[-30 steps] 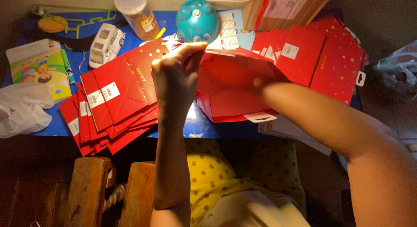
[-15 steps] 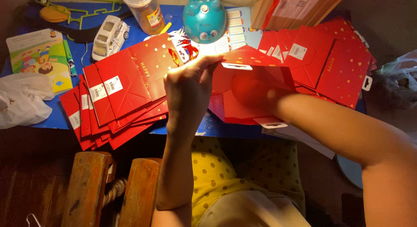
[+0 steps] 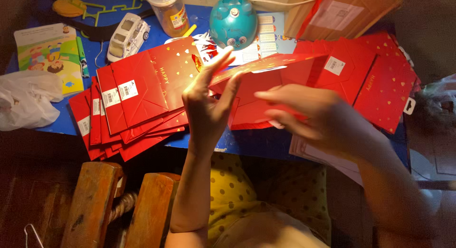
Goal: The person assembles red gift bags by threading red ribbons through the bag handles and tying them. They handle multiple bags one at a time, fold the tops, and place completed bags into a stack on the table.
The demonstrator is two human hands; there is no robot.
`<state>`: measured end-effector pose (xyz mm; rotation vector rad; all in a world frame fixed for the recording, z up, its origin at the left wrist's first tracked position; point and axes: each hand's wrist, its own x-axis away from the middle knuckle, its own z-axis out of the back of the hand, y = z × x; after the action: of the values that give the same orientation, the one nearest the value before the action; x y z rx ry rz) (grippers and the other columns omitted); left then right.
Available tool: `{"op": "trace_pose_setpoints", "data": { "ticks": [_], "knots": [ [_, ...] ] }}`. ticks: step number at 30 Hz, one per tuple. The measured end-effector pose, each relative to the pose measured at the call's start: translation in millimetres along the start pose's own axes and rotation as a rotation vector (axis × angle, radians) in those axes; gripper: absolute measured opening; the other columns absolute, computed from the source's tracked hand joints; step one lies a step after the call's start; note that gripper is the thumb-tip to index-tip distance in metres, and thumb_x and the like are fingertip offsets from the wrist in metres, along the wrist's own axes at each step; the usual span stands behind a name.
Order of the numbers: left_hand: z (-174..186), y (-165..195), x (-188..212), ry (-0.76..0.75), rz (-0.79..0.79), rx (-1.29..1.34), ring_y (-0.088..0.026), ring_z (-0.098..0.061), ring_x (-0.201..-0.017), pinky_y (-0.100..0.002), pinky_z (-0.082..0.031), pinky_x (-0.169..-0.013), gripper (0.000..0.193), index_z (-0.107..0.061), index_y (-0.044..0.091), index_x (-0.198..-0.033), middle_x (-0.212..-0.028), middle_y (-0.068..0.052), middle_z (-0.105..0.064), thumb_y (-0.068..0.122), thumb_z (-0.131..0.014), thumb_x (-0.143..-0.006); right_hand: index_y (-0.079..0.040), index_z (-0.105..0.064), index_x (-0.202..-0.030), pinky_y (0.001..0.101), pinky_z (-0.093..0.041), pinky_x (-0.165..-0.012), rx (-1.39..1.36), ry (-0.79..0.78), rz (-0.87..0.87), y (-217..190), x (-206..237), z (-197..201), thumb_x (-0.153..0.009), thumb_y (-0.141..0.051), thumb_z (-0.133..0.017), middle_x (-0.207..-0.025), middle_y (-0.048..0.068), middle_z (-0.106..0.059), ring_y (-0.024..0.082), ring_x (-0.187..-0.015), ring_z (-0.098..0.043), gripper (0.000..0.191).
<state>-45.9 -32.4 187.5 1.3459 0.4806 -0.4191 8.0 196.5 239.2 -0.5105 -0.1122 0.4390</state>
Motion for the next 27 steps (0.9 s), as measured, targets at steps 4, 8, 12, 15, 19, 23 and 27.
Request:
{"op": "trace_pose_setpoints", "data": {
  "ticks": [4,8,12,15,19,23,27],
  "knots": [
    [4,-19,18,0.014,0.051,0.165,-0.022,-0.064,-0.132,-0.036,-0.047,-0.120,0.067,-0.053,0.002,-0.151,-0.137,-0.017,-0.069,0.042,-0.072,-0.100,-0.008,-0.052,-0.149,0.0363,-0.042,-0.121,-0.259,0.628,0.184,16,39,-8,-0.100,-0.046,-0.070,-0.149,0.008,-0.052,0.022,-0.140,-0.052,0.064],
    [-4,-32,41,-0.030,-0.067,0.166,-0.026,-0.052,-0.145,-0.040,-0.039,-0.128,0.103,-0.036,0.003,-0.157,-0.150,-0.020,-0.054,0.063,-0.075,-0.082,-0.006,-0.026,-0.167,0.0429,-0.041,-0.128,-0.404,0.755,0.045,45,29,-58,-0.092,-0.040,-0.078,-0.168,0.013,-0.037,0.028,-0.153,-0.044,0.098],
    [-13,-45,49,0.009,-0.140,0.108,-0.028,-0.052,-0.138,-0.042,-0.041,-0.120,0.111,-0.032,0.004,-0.150,-0.145,-0.018,-0.051,0.063,-0.085,-0.071,-0.011,-0.017,-0.171,0.0402,-0.052,-0.117,-0.567,0.740,-0.004,54,18,-82,-0.092,-0.017,-0.083,-0.167,0.014,-0.038,0.025,-0.143,-0.055,0.103],
    [-10,-54,50,-0.064,0.078,0.198,-0.024,-0.072,-0.117,-0.040,-0.056,-0.107,0.073,-0.055,0.006,-0.135,-0.126,-0.011,-0.070,0.030,-0.093,-0.078,-0.013,-0.019,-0.162,0.0354,-0.055,-0.108,-0.779,0.726,0.112,54,15,-77,-0.087,-0.013,-0.084,-0.162,0.011,-0.037,0.021,-0.137,-0.056,0.099],
    [-5,-54,50,0.006,-0.079,0.320,-0.019,-0.072,-0.099,-0.036,-0.051,-0.110,0.022,-0.068,0.006,-0.106,-0.103,-0.008,-0.075,0.003,-0.084,-0.091,-0.004,-0.062,-0.132,0.0306,-0.059,-0.096,-0.661,0.663,0.073,56,18,-69,-0.091,0.004,-0.080,-0.130,0.012,-0.067,0.017,-0.114,-0.067,0.046],
    [-9,-42,60,0.079,0.044,0.354,-0.015,-0.069,-0.094,-0.029,-0.055,-0.087,0.017,-0.071,0.002,-0.103,-0.100,-0.007,-0.074,0.002,-0.083,-0.090,-0.002,-0.069,-0.112,0.0279,-0.059,-0.094,-0.629,0.773,0.039,61,22,-79,-0.096,0.002,-0.077,-0.112,0.010,-0.075,0.015,-0.104,-0.072,0.018],
    [-18,-45,66,0.070,0.031,0.295,-0.013,-0.069,-0.092,-0.028,-0.055,-0.085,0.017,-0.072,0.002,-0.103,-0.099,-0.005,-0.074,0.003,-0.083,-0.090,-0.001,-0.070,-0.116,0.0287,-0.058,-0.098,-0.725,0.767,-0.063,75,23,-90,-0.099,-0.002,-0.073,-0.111,0.009,-0.075,0.013,-0.102,-0.071,0.017]
  ]
}}
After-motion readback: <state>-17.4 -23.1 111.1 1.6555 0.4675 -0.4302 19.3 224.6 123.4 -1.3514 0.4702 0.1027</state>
